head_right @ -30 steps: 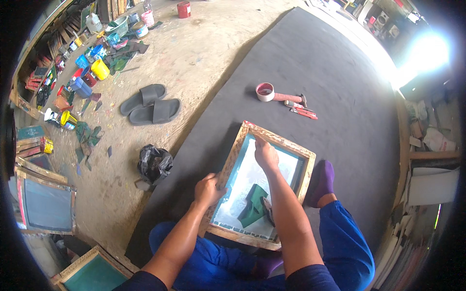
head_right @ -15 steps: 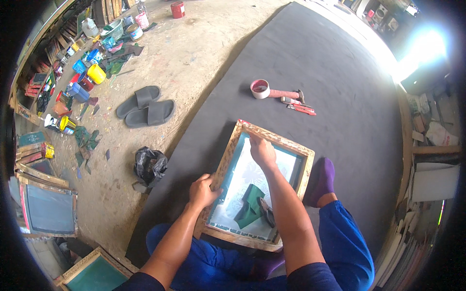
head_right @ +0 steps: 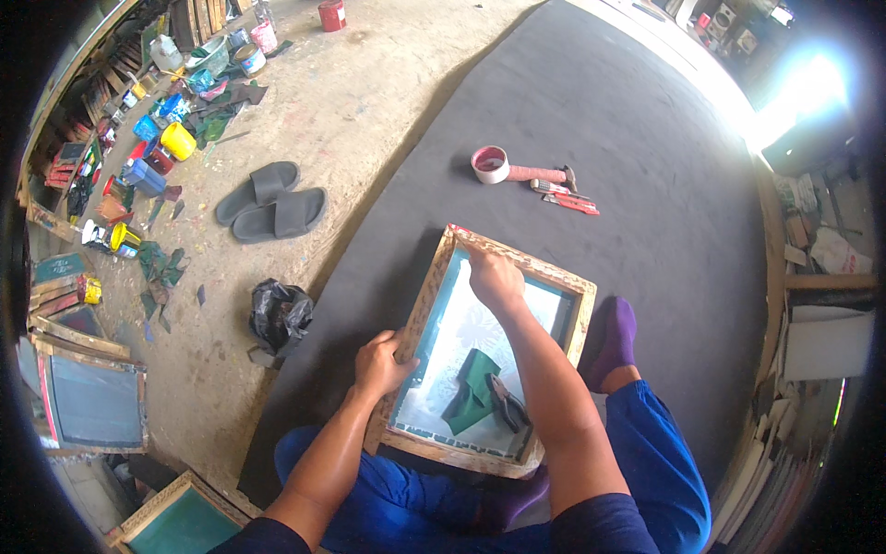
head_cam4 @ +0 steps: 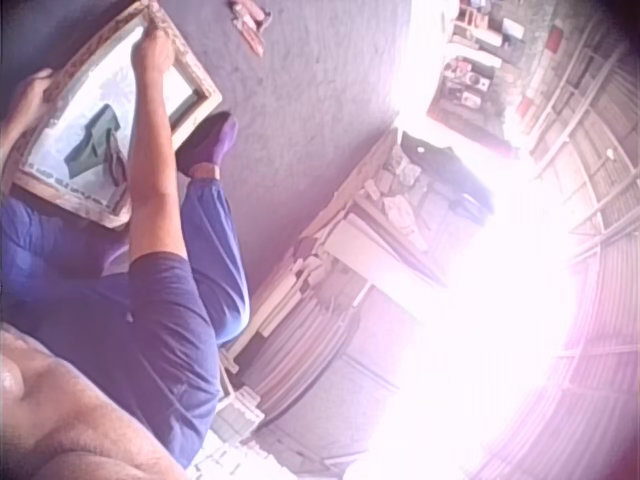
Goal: The person sits on the floor and uses a small knife to trim the edges of a wooden frame. They then use pliers to remove small pieces from the frame's edge.
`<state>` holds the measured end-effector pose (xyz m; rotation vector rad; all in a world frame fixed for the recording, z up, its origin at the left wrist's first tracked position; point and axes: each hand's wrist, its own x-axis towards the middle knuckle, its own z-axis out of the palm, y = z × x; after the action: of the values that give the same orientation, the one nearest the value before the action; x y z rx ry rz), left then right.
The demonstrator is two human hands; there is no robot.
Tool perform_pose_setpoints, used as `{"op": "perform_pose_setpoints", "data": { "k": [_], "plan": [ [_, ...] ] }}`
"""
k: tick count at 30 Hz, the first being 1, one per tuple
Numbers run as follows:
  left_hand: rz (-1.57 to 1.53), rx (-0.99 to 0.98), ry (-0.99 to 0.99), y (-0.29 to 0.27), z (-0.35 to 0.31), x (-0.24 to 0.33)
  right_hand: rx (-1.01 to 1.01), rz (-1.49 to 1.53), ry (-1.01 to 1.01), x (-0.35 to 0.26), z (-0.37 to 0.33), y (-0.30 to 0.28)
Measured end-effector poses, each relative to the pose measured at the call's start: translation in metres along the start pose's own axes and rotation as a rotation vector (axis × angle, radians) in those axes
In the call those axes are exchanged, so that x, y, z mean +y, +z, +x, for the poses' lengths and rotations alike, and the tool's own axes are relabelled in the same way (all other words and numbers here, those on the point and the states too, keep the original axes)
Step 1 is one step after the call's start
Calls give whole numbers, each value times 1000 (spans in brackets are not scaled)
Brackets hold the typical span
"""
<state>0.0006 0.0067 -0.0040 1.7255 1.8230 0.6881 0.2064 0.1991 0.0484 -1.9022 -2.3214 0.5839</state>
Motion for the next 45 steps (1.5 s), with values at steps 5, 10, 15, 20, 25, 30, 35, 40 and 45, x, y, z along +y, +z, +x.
{"op": "perform_pose_setpoints", "data": {
  "k": [5,10,15,20,25,30,35,40,45],
  "plan": [
    [2,-17,11,1,0,-3,31,61,-40,9,8,20],
    [38,-3,14,-4,2,3,47,4,-38,7,4,11],
    [39,15,51,5,3,1,100,524,-37,50,20,46],
    [48,44,60,6,1,-1,191,385,-143,46,14,50],
    [18,48,38,0,-2,-3,-263,816,298,24,8,21],
    [-25,-11,43,6,8,7,376,432,-328,94,36,89],
    [-21,12,-17,-4,-1,-3,-328,961,321,25,13,21],
    [-37,-8,26,4,7,8,603,382,-676,98,56,98],
    [-16,15,-21,-4,-3,-4,-388,921,344,27,21,25]
  ]
}}
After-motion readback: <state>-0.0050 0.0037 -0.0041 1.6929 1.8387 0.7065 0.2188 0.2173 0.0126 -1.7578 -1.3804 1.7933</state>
